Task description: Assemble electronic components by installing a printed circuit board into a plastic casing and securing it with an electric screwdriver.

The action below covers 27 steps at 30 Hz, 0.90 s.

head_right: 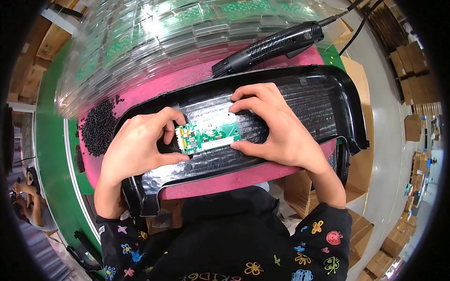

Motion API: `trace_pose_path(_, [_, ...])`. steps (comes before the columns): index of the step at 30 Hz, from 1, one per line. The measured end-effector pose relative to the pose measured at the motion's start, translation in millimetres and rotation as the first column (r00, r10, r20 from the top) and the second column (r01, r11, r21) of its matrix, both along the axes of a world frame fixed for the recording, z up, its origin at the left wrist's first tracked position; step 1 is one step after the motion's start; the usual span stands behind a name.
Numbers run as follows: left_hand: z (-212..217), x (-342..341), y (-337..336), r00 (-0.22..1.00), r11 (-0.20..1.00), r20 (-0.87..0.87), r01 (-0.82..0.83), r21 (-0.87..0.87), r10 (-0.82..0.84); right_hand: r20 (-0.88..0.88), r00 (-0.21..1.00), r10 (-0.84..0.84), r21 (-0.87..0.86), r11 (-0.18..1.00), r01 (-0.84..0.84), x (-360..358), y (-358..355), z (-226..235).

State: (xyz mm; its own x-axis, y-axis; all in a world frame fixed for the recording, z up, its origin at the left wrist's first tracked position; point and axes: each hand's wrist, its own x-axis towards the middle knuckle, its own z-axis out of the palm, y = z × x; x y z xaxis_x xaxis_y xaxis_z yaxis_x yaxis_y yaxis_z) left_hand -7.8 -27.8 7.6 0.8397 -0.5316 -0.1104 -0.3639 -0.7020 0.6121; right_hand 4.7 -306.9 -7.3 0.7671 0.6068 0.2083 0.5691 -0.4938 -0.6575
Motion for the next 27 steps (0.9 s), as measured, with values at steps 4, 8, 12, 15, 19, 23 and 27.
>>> trace_pose_path(4, [-0.2,0.2,-1.7,1.0,1.0,-0.005,-0.016,0.009,0.016,0.013,1.0,-0.016,-0.028,0.999,0.016,-1.1,0.8,0.4])
trace_pose_path(8, [-2.4,1.2,-1.5,1.0,1.0,-0.007,-0.008,-0.007,0.008,0.015,1.0,-0.026,-0.031,0.999,0.027,-1.1,1.6,-0.3])
trace_pose_path(12, [-2.1,-0.3,1.9,1.0,1.0,0.012,-0.005,-0.019,0.005,0.017,1.0,-0.023,-0.04,0.999,0.024,-0.3,4.9,0.0])
trace_pose_path(15, [-3.5,-0.3,3.8,0.999,1.0,0.041,0.011,-0.002,-0.011,0.023,0.999,-0.023,-0.052,0.998,0.024,-0.1,6.0,-0.6])
trace_pose_path(19, [-5.2,-0.4,4.0,0.998,0.999,0.05,0.037,-0.026,-0.036,0.028,0.998,-0.05,-0.089,0.995,0.052,-3.3,7.2,7.0])
trace_pose_path(23, [-2.6,-3.4,6.6,0.999,0.999,0.02,0.047,-0.006,-0.047,-0.009,0.998,-0.057,-0.112,0.992,0.056,-5.9,12.1,9.7])
trace_pose_path(27, [5.5,-5.5,31.0,0.989,0.983,0.129,-0.049,-0.177,0.072,0.086,0.981,-0.174,-0.145,0.972,0.185,-10.4,13.1,26.3])
